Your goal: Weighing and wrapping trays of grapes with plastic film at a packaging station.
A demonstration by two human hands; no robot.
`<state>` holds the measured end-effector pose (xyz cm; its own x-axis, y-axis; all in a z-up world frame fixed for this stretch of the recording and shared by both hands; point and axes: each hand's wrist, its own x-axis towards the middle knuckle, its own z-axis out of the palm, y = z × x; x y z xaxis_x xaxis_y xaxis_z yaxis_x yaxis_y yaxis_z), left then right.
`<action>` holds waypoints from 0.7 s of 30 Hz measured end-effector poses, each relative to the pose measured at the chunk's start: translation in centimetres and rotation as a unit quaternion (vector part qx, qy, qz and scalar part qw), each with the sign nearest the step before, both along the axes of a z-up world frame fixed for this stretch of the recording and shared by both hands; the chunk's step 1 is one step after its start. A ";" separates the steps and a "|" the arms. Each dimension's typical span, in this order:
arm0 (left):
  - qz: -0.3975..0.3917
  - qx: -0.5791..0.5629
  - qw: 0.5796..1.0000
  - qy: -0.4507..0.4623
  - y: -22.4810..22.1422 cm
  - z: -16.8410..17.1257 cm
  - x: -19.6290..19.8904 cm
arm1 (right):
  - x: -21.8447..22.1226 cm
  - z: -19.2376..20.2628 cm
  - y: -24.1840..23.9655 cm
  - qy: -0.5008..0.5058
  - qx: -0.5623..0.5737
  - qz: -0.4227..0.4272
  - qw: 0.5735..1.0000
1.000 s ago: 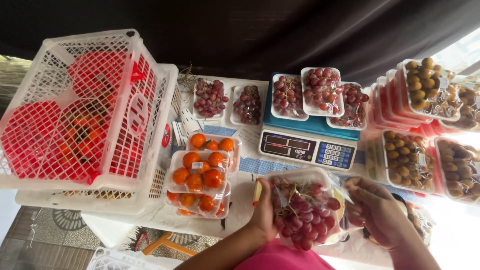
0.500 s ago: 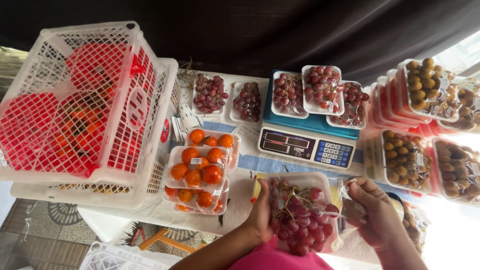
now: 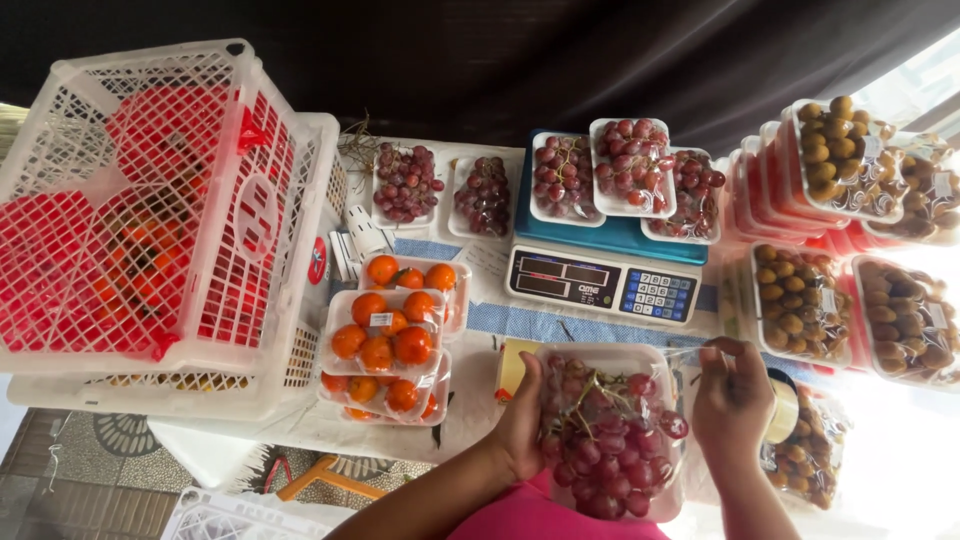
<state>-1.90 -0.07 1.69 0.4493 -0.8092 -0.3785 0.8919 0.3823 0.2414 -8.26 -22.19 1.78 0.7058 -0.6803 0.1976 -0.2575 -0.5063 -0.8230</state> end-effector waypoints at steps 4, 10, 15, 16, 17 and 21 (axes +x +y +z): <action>0.002 -0.014 1.000 -0.006 -0.2 1.1 -0.1 | -0.5 -0.5 0.0 -0.104 0.100 -0.053 0.988; -0.024 0.029 0.999 0.004 -0.5 0.5 0.0 | -0.3 1.5 0.5 -0.192 0.214 -0.089 0.954; -0.024 0.008 1.000 -0.010 -0.5 1.1 0.0 | -0.1 -1.3 0.1 -0.055 0.186 -0.042 0.980; -0.025 -0.001 1.000 -0.018 -0.5 1.2 -0.1 | -0.1 -2.3 0.0 0.005 0.175 -0.002 0.985; -0.029 0.003 0.999 -0.016 -0.7 1.3 0.0 | 0.0 -5.5 -0.4 0.006 0.179 -0.006 0.984; -0.049 0.011 0.998 -0.027 -0.6 1.0 0.0 | -0.7 -12.1 -1.2 -0.063 0.583 0.146 0.796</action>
<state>-1.86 -0.63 2.69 0.3882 -0.8423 -0.3741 0.9106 0.2880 0.2965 -8.95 -23.36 -10.35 0.8922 -0.2628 -0.3673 -0.1476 0.5990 -0.7870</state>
